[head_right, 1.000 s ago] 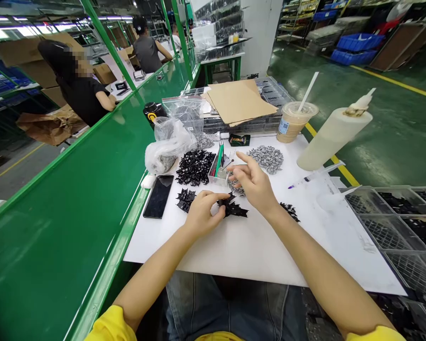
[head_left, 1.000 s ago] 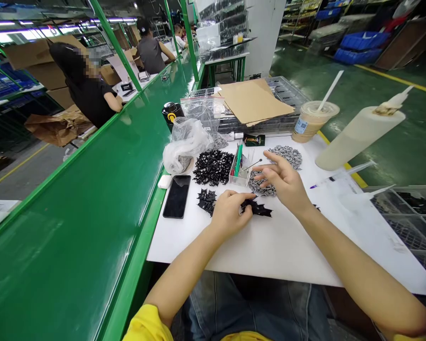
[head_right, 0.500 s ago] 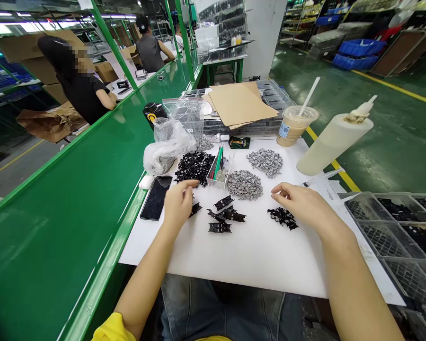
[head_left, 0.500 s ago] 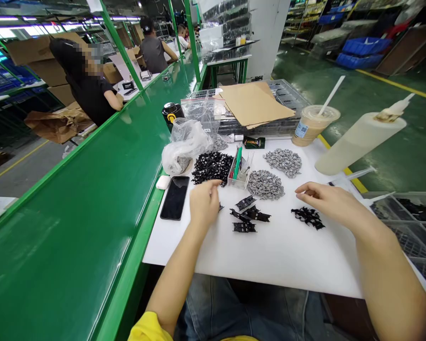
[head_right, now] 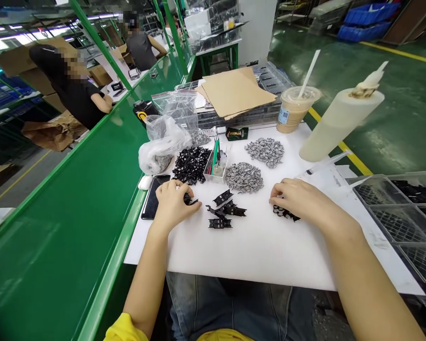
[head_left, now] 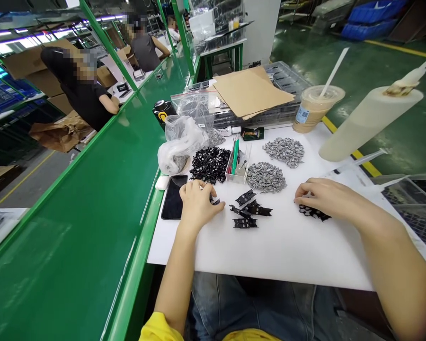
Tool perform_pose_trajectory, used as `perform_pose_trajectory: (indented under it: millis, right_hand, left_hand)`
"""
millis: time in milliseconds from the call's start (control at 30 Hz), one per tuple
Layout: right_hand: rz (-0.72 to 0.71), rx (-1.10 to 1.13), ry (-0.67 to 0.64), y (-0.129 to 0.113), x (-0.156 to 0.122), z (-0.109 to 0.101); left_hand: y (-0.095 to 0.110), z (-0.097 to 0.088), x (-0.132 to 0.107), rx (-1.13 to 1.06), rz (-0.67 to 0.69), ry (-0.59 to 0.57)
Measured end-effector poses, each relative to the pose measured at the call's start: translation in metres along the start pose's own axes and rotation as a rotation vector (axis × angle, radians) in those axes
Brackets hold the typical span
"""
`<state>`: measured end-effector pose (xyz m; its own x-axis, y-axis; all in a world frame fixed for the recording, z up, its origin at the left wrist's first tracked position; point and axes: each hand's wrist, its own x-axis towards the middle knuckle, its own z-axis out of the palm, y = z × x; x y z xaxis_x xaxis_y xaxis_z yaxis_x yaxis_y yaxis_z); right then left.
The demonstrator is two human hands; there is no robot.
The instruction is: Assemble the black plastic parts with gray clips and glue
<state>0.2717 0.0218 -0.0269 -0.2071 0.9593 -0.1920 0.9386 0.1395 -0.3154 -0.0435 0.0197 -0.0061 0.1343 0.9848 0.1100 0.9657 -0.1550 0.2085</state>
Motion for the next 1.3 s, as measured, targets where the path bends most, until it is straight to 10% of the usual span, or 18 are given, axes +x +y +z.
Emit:
perform_pose_trajectory:
  millis: [333, 567, 767, 1067, 1300]
  right_hand:
    - [-0.065, -0.078, 0.071, -0.004, 0.001, 0.003]
    - [0.013, -0.016, 0.112, -0.008, 0.001, -0.006]
    - [0.121, 0.13, 0.339, -0.02, -0.004, -0.012]
    - [-0.229, 0.642, 0.494, -0.072, -0.018, 0.007]
    - [-0.518, 0.807, 0.661, -0.092, -0.022, 0.025]
  left_hand:
    - [-0.001, 0.001, -0.002, -0.081, 0.055, -0.102]
    - [-0.006, 0.002, 0.007, -0.644, 0.037, 0.117]
    - [0.01, 0.006, 0.004, -1.263, -0.114, -0.051]
    - [0.041, 0.013, -0.017, -1.475, -0.088, -0.254]
    - [0.042, 0.015, -0.026, -1.204, 0.254, -0.308]
